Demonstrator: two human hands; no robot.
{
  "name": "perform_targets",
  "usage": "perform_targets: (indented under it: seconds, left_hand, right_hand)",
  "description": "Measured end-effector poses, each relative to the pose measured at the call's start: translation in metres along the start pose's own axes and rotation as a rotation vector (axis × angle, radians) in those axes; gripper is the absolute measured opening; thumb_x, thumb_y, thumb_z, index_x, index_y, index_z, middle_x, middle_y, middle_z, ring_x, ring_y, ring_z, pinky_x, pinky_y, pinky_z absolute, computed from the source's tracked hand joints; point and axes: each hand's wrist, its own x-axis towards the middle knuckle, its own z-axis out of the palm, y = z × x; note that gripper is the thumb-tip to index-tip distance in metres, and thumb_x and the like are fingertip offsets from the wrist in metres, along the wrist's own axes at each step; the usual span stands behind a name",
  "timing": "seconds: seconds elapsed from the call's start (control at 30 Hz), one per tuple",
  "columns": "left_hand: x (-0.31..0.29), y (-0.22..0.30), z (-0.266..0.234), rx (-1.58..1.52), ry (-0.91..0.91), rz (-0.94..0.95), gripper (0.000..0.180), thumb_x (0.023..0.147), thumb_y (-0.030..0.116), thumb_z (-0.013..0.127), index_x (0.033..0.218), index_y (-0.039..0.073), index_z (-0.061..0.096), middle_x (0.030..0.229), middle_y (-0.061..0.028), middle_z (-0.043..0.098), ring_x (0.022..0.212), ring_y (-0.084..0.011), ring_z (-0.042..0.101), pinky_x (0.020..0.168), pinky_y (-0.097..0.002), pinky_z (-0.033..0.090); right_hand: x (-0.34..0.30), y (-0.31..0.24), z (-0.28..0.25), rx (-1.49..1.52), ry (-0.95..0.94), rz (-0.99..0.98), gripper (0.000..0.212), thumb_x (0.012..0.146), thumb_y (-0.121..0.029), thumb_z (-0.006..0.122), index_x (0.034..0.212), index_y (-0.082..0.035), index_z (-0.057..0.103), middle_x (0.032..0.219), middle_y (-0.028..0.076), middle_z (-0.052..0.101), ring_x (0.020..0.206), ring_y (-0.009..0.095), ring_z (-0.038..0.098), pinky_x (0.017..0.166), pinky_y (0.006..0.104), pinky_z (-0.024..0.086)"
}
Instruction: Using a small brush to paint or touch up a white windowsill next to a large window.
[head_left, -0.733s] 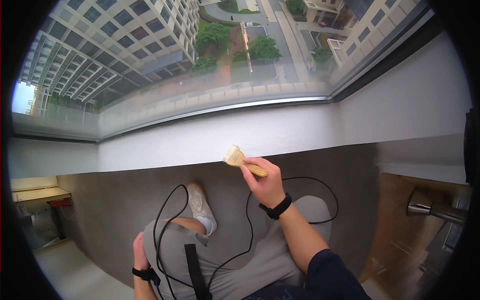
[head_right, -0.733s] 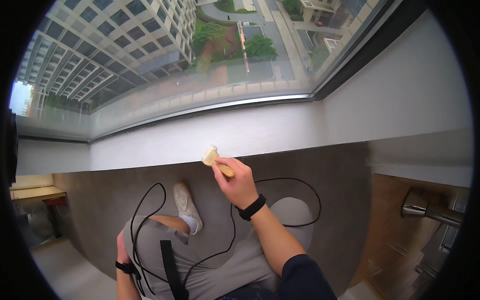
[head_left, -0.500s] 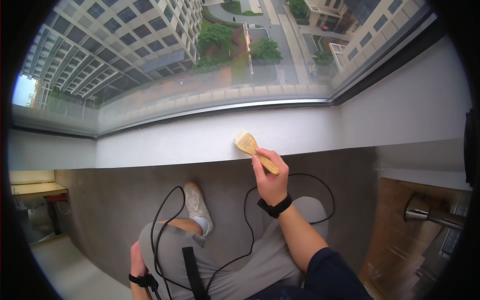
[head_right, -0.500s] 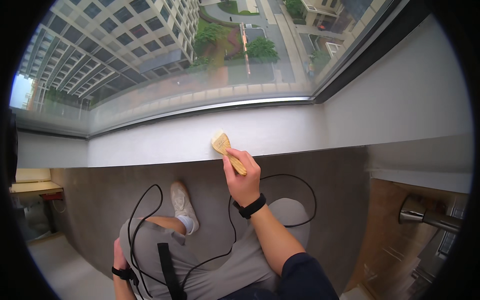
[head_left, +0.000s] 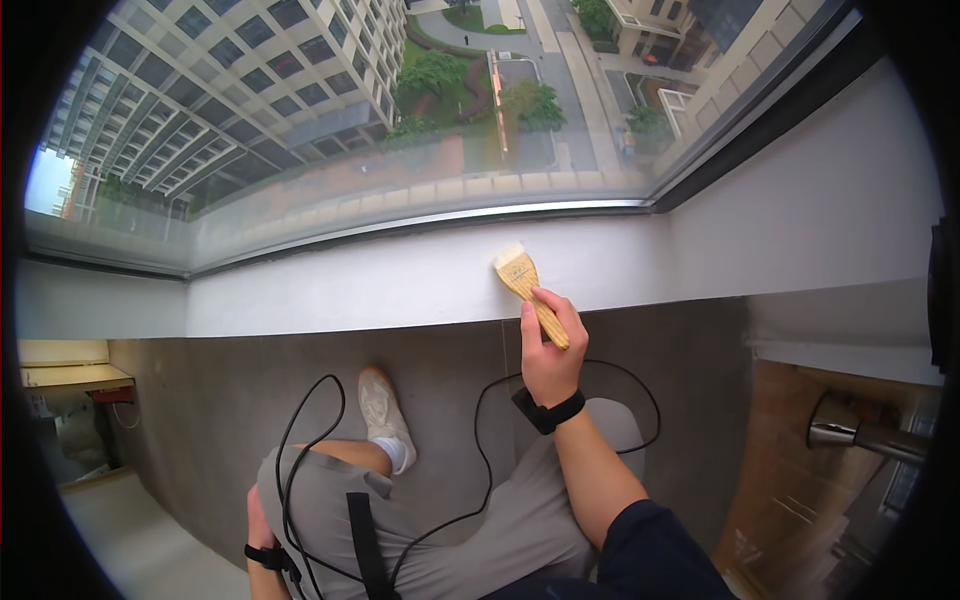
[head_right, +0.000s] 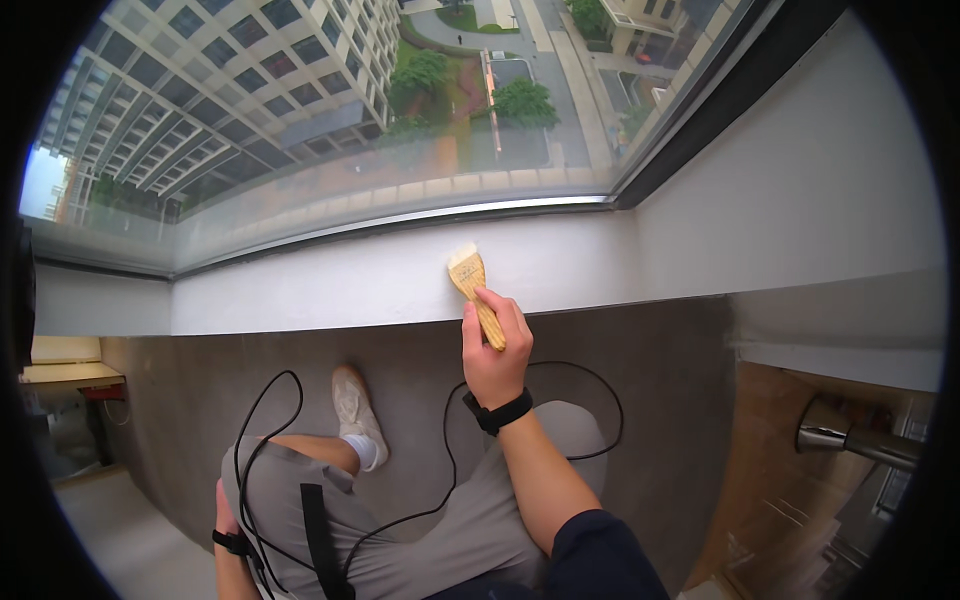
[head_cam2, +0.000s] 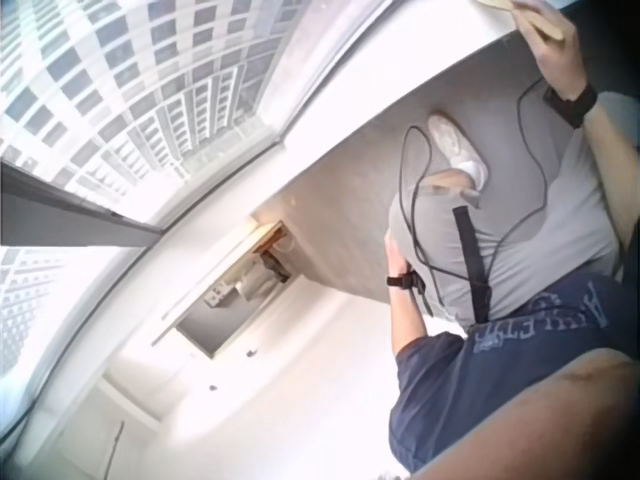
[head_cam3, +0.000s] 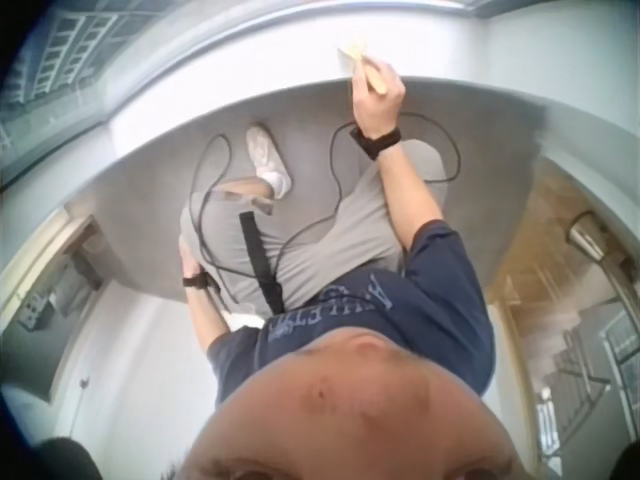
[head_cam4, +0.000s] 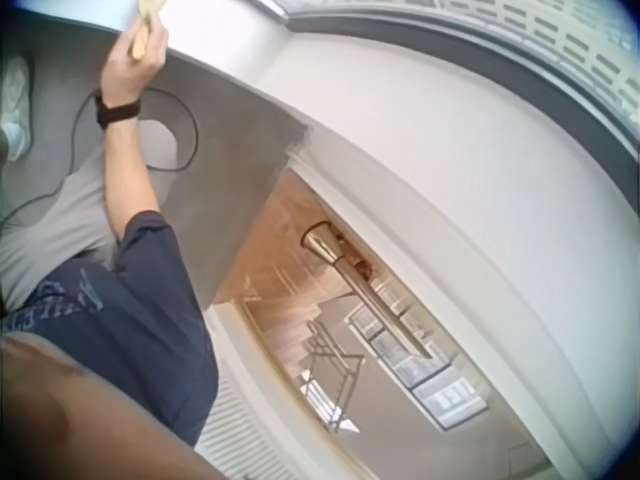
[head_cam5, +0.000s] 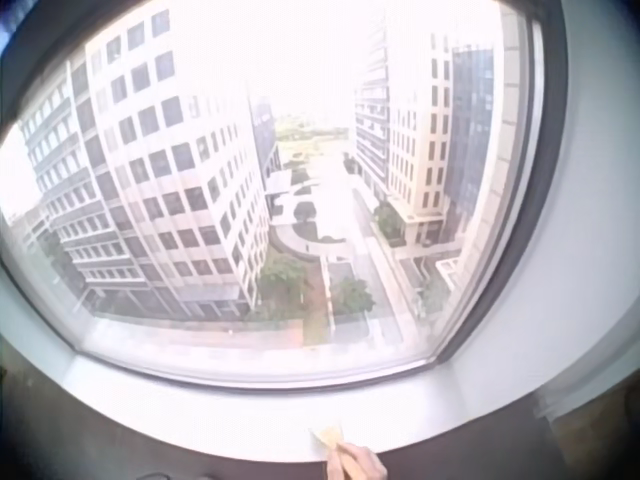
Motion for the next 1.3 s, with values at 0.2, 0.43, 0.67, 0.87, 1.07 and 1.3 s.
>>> perform_targets:
  seconds: [0.2,0.43,0.67,0.87,1.07,1.3]
  left_hand:
    - [-0.002,-0.001,0.01,-0.263,0.206,0.0,0.042,0.104,0.033,0.052,0.113,-0.005,0.066,0.105,-0.0077,0.071,0.095,-0.0149,0.062,0.084,-0.0326,0.05]
    - [0.007,0.018,0.002,-0.006,0.061,0.077,0.043,0.106,0.035,0.052,0.117,-0.003,0.068,0.107,-0.0069,0.071,0.096,-0.0163,0.063,0.086,-0.0334,0.051]
    - [0.012,0.006,0.003,-0.2,0.167,0.013,0.043,0.106,0.035,0.052,0.117,-0.004,0.067,0.107,-0.0061,0.07,0.096,-0.0146,0.061,0.086,-0.0322,0.051]
    - [0.017,0.023,-0.006,0.003,0.03,0.057,0.042,0.106,0.033,0.052,0.121,-0.004,0.066,0.111,-0.0079,0.07,0.097,-0.0158,0.063,0.085,-0.034,0.052]
    - [0.008,0.029,0.014,-0.321,0.131,-0.066,0.041,0.106,0.031,0.053,0.118,-0.005,0.069,0.105,-0.0068,0.072,0.093,-0.0149,0.064,0.082,-0.0307,0.052]
    - [0.015,0.036,-0.003,-0.068,-0.079,-0.03,0.044,0.106,0.031,0.052,0.129,-0.005,0.063,0.122,-0.0107,0.069,0.105,-0.0173,0.065,0.09,-0.0317,0.053]
  right_hand:
    - [-0.008,-0.003,0.007,0.067,-0.128,0.021,0.018,0.093,-0.004,0.071,0.111,0.001,0.069,0.091,0.015,0.069,0.078,0.028,0.067,0.07,0.0355,0.054]
    - [-0.004,-0.001,0.015,0.082,-0.132,-0.037,0.019,0.092,-0.004,0.072,0.11,0.001,0.069,0.089,0.015,0.069,0.076,0.028,0.067,0.07,0.0354,0.054]
    - [0.002,0.002,0.017,0.068,-0.08,-0.041,0.019,0.092,-0.002,0.071,0.11,0.002,0.069,0.09,0.015,0.068,0.077,0.029,0.067,0.071,0.0358,0.053]
    - [0.007,0.003,0.012,0.032,0.041,-0.085,0.021,0.093,-0.001,0.069,0.114,0.003,0.068,0.091,0.015,0.067,0.077,0.028,0.065,0.071,0.0359,0.053]
    - [0.007,0.012,0.011,0.036,0.008,0.015,0.024,0.093,-0.002,0.069,0.117,0.003,0.07,0.09,0.015,0.067,0.077,0.027,0.065,0.071,0.0354,0.052]
    - [-0.004,0.001,0.019,0.181,-0.321,-0.018,0.021,0.091,-0.004,0.071,0.111,0.002,0.072,0.088,0.016,0.07,0.075,0.028,0.067,0.071,0.0338,0.054]
